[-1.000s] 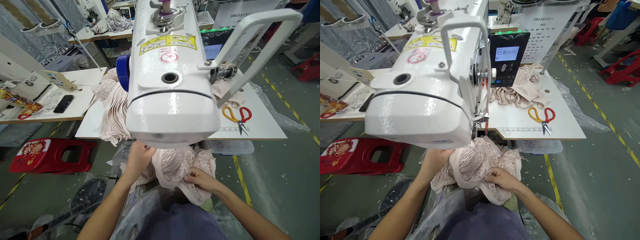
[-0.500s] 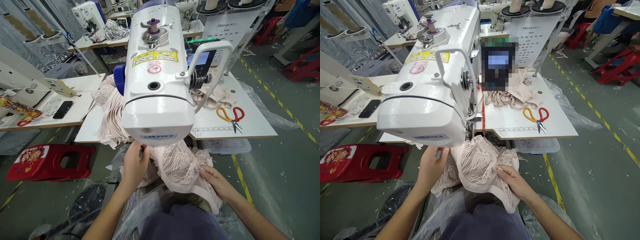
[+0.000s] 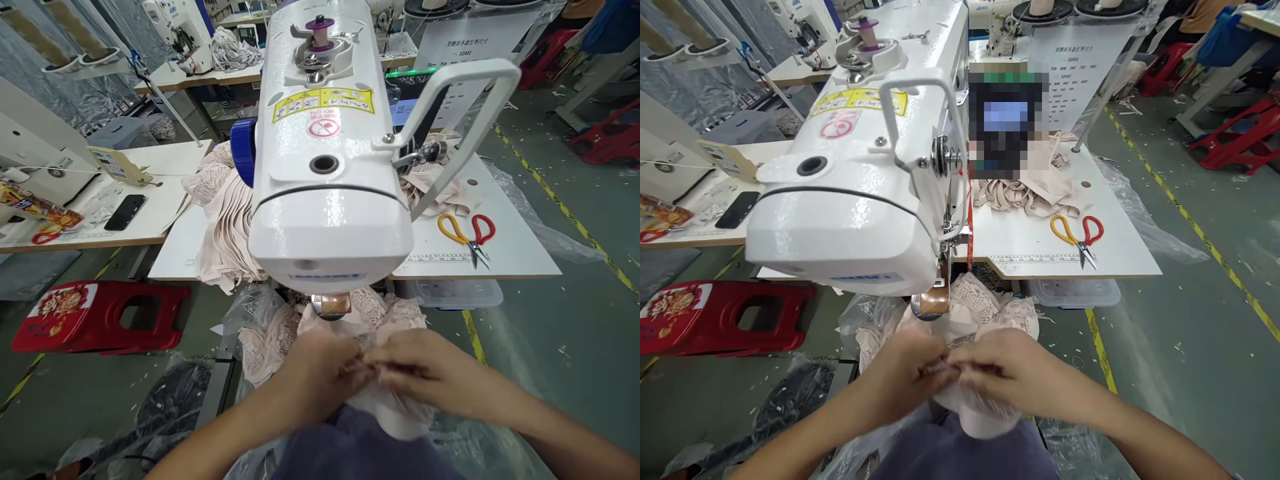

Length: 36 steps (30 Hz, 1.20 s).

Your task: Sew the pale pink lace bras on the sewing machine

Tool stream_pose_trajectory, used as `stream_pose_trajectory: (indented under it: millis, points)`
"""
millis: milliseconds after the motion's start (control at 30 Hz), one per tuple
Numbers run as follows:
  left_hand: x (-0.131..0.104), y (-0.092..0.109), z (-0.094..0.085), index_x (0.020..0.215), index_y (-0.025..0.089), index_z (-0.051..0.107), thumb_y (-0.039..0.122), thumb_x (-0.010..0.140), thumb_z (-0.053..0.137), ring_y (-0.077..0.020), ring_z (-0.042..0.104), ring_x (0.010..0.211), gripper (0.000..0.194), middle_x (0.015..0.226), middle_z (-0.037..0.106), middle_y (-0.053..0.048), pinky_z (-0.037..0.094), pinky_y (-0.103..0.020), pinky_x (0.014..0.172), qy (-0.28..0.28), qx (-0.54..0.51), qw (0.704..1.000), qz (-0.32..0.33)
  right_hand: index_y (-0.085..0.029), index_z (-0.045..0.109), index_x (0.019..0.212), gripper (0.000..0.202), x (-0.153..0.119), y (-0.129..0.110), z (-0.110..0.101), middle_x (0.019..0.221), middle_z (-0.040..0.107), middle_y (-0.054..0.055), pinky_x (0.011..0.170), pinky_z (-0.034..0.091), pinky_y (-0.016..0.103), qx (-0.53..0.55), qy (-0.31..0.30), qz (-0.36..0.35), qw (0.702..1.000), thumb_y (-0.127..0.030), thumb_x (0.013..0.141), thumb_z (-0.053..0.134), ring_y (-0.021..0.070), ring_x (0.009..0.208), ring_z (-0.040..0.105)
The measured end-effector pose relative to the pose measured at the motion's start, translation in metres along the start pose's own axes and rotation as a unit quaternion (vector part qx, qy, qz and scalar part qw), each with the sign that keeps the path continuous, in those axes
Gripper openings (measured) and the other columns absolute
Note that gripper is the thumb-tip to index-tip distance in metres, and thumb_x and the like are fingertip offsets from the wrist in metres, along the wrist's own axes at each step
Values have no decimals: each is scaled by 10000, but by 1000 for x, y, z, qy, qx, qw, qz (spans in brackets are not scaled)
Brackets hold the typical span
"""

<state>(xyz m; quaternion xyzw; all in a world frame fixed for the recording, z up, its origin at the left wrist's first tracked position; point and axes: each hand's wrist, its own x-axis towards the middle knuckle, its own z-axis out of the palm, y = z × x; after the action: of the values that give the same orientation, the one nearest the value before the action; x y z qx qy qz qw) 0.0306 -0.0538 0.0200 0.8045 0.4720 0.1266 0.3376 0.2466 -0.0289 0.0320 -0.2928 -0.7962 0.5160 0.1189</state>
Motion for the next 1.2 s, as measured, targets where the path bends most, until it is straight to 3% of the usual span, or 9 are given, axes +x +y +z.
stream_pose_trajectory:
  millis: [133, 267, 367, 467, 633, 767, 1033, 1100, 1200]
  points:
    - [8, -17, -23, 558, 179, 445, 365, 862, 549, -89, 377, 505, 371, 515, 410, 46, 239, -218, 485, 89, -53, 989, -102, -203, 698, 833, 237, 27, 19, -8, 694, 655, 21, 608, 371, 252, -65, 127, 31, 989, -356, 937, 550, 155, 645, 561]
    - [17, -32, -36, 567, 185, 550, 436, 835, 589, -123, 437, 487, 369, 480, 483, 21, 305, -228, 463, 142, -61, 972, -177, -209, 644, 630, 328, 51, 33, -16, 654, 643, 27, 634, 392, 276, -62, 147, 16, 987, -387, 900, 594, 184, 689, 589]
    - [24, -43, -39, 661, 201, 624, 378, 828, 603, -182, 574, 619, 245, 561, 584, -9, 457, -259, 579, 200, -42, 968, -143, -219, 690, 681, 256, 61, 38, -20, 750, 696, 25, 663, 424, 297, -1, 153, 42, 987, -389, 862, 627, 210, 730, 634]
    - [29, -50, -43, 774, 212, 645, 385, 813, 619, -228, 634, 788, 179, 676, 644, -40, 527, -309, 722, 213, -45, 969, -117, -232, 726, 748, 197, 66, 43, -23, 770, 704, 32, 720, 460, 336, 48, 165, 45, 984, -401, 829, 667, 251, 784, 652]
    - [31, -58, -50, 750, 223, 553, 288, 774, 595, -240, 636, 841, 81, 732, 650, -54, 548, -306, 755, 211, 7, 971, -109, -228, 713, 722, 248, 74, 53, -28, 663, 656, 26, 731, 480, 363, 89, 158, 25, 983, -460, 808, 697, 229, 725, 615]
    - [30, -62, -51, 636, 241, 454, 210, 767, 547, -263, 624, 885, 163, 632, 577, -48, 545, -303, 749, 212, 41, 968, -125, -226, 675, 674, 326, 78, 58, -31, 644, 643, 13, 655, 468, 320, 101, 158, 27, 982, -536, 772, 702, 180, 637, 560]
    - [31, -69, -41, 690, 229, 560, 319, 820, 557, -295, 625, 915, 159, 667, 588, -77, 540, -331, 764, 230, -3, 966, -118, -225, 643, 663, 349, 78, 68, -28, 642, 600, 7, 682, 478, 341, 94, 171, 49, 979, -553, 750, 722, 190, 649, 546]
    - [31, -73, -40, 683, 234, 576, 413, 829, 556, -303, 630, 898, 233, 645, 576, -76, 540, -339, 744, 245, -12, 963, -110, -226, 669, 744, 338, 74, 75, -20, 734, 635, 30, 754, 496, 374, 99, 190, 61, 975, -560, 741, 724, 223, 730, 585]
    - [30, -77, -40, 604, 248, 539, 529, 824, 505, -308, 631, 866, 358, 579, 530, -68, 534, -351, 735, 260, -19, 960, -98, -239, 670, 1046, 485, 69, 92, 0, 1092, 666, 85, 939, 475, 409, 198, 238, 83, 947, -572, 703, 756, 285, 1025, 609]
